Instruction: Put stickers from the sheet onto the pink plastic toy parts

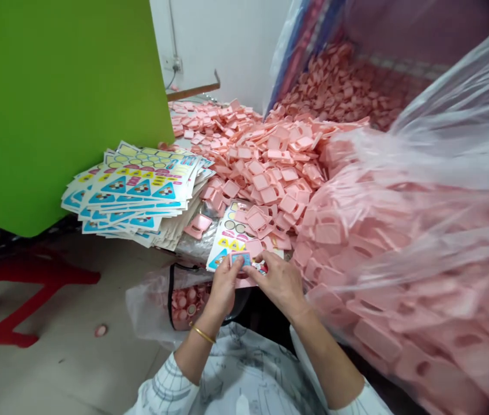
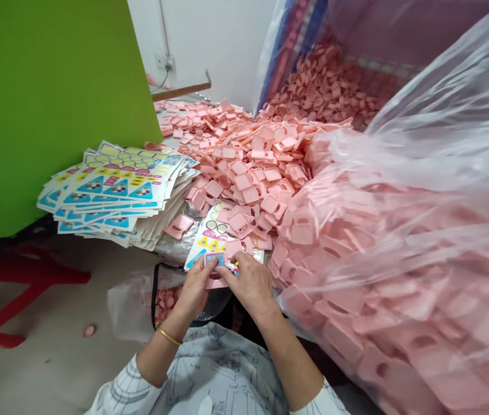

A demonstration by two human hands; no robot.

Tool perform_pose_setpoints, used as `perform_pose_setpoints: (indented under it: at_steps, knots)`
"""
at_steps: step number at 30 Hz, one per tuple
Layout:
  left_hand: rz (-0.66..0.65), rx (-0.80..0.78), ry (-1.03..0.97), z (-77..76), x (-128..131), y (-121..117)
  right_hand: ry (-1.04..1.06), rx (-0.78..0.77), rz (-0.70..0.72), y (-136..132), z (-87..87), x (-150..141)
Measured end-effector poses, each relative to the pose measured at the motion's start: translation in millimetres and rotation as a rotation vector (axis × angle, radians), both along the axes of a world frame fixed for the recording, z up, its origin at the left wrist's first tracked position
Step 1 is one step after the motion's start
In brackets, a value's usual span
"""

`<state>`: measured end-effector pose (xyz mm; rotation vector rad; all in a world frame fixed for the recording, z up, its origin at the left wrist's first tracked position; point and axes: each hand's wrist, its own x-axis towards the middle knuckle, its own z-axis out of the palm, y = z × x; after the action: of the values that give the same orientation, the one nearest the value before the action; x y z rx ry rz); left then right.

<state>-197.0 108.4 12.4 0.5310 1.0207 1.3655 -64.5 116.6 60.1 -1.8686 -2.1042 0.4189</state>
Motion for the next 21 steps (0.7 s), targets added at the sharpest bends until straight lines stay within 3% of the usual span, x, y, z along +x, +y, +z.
perform_pose_setpoints:
  at_steps: [4,9,14,21]
  knots:
    - [0.038,-0.057,-0.044,7.7,-2.3,-0.1,0.054,0.027,-0.078,-2.1,2.4,15.8]
    - [-0.134,-0.138,-0.194,19.1,6.2,-10.1,0.487,-0.075,-0.159,-1.3,-8.8,24.2]
    - [-0.158,-0.113,-0.246,16.3,17.1,-24.2,0.581,-0.178,-0.104,-11.5,-16.4,15.2]
    - [-0.347,-0.07,-0.229,8.8,9.5,-49.9,0.685,-0.271,-0.114,-27.8,-28.5,18.4]
